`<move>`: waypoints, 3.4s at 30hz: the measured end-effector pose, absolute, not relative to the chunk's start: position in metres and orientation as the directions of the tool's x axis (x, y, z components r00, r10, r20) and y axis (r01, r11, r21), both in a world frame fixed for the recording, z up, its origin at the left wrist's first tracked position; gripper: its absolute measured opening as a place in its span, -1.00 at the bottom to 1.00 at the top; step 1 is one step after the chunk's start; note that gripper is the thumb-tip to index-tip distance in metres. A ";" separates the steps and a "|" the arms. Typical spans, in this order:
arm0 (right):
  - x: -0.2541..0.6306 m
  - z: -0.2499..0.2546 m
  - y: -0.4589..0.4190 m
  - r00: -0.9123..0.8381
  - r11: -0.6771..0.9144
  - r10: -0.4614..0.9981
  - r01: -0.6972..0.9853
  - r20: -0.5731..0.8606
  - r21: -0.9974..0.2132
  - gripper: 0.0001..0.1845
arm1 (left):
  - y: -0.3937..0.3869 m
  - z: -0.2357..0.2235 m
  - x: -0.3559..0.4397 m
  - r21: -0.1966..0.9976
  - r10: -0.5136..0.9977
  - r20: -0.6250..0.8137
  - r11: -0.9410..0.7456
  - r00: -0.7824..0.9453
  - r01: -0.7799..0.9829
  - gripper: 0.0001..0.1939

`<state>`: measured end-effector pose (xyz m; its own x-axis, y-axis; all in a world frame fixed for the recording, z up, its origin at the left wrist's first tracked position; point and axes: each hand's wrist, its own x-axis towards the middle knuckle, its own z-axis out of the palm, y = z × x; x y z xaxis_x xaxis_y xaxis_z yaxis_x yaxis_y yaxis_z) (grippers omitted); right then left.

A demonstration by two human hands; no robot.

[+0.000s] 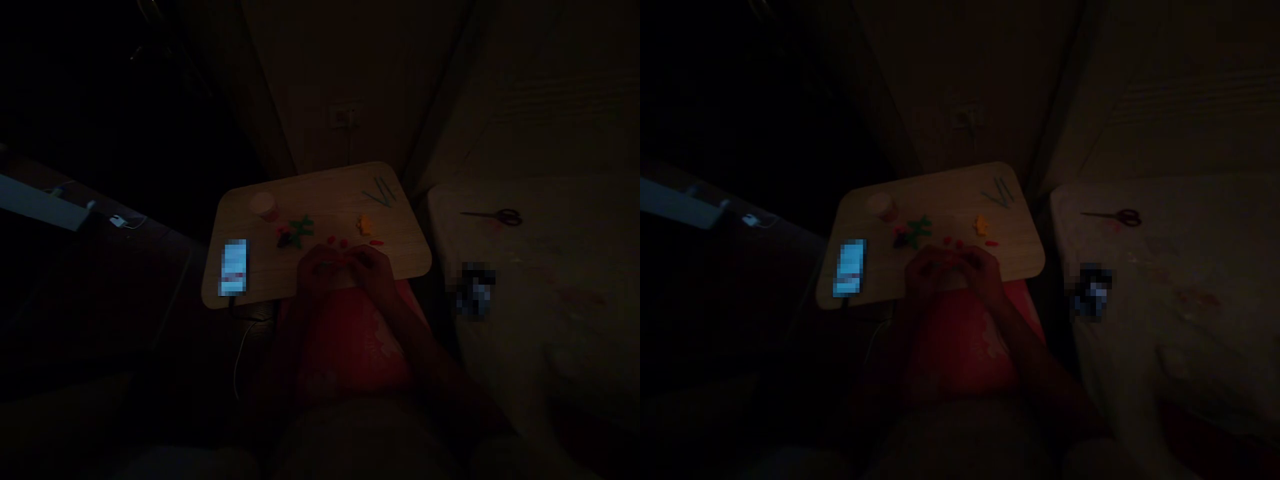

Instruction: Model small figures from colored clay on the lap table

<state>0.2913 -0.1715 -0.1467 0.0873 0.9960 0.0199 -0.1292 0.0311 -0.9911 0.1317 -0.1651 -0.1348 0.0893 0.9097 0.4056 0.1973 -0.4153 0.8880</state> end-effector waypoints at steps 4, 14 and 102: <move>0.289 -0.144 -0.175 0.038 -0.045 0.998 -0.224 -0.055 -0.974 -0.79 | -0.165 -0.136 0.131 0.904 0.928 0.355 -0.372 0.115 0.210 -0.77; 0.281 -0.141 -0.180 -0.022 -0.077 0.997 -0.287 -0.074 -0.955 -0.66 | -0.164 -0.136 0.128 0.804 0.870 0.482 -0.486 0.103 0.341 -0.84; 0.294 -0.140 -0.175 -0.249 -0.118 0.966 -0.197 -0.067 -0.973 -0.42 | -0.168 -0.138 0.127 0.662 0.758 0.604 -0.650 0.248 0.373 -0.82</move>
<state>0.2941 -0.1748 -0.1396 -0.2487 0.9663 -0.0669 -0.1967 -0.1180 -0.9733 0.1271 -0.1678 -0.1385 0.2480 0.7576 0.6038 0.3728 -0.6499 0.6623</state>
